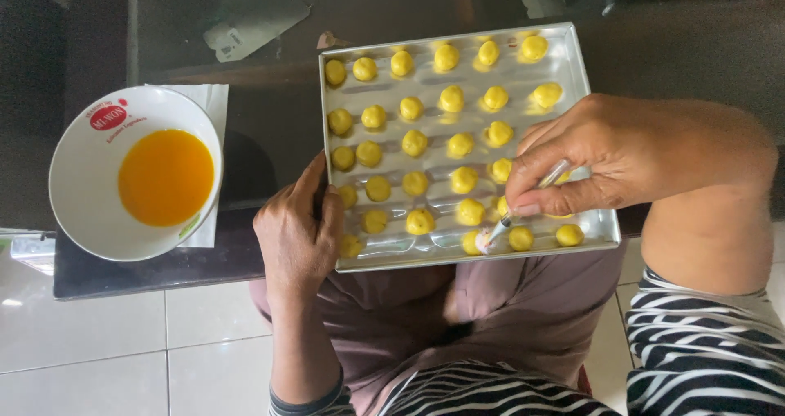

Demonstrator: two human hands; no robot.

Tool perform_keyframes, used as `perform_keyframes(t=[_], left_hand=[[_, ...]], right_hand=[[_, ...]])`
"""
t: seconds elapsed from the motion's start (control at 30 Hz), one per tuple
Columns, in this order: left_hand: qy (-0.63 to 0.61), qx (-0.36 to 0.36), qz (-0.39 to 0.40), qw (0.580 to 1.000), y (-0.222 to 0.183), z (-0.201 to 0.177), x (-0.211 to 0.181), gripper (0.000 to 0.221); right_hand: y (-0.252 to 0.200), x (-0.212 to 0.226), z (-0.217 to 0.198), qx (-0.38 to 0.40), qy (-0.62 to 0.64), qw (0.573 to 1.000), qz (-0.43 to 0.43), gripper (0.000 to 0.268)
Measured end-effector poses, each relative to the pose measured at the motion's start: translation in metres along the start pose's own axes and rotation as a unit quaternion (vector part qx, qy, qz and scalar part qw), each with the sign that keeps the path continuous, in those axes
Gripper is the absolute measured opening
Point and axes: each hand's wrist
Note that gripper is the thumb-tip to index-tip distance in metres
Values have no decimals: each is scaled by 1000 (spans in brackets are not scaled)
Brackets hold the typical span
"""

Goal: Applying glaze to small round pastries on a baking tray using a brush.

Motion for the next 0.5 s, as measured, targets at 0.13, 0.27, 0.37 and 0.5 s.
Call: perform_keyframes(t=[0.13,0.27,0.37,0.5], left_hand=[[0,2,5,1000,0,0,3,40],[12,8,5,1000,-1,2,7,40],[14,7,14,1000,-2,3,10,38],[-21,11,27,999,-1,1,9,37]], right_hand=[[12,8,4,-30,-26,999,-16,23],[20,11,8,-27,23,995,-88,16],[32,15,16,-105,27,989,-105,18],[58,19,46,-159,67,979,-108,19]])
Point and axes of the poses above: each hand's wrist, its own y-axis towards the middle knuckle, its own z-axis out of the palm, x = y × z, and after that the axes turned 7 degrees about -y, right-handed
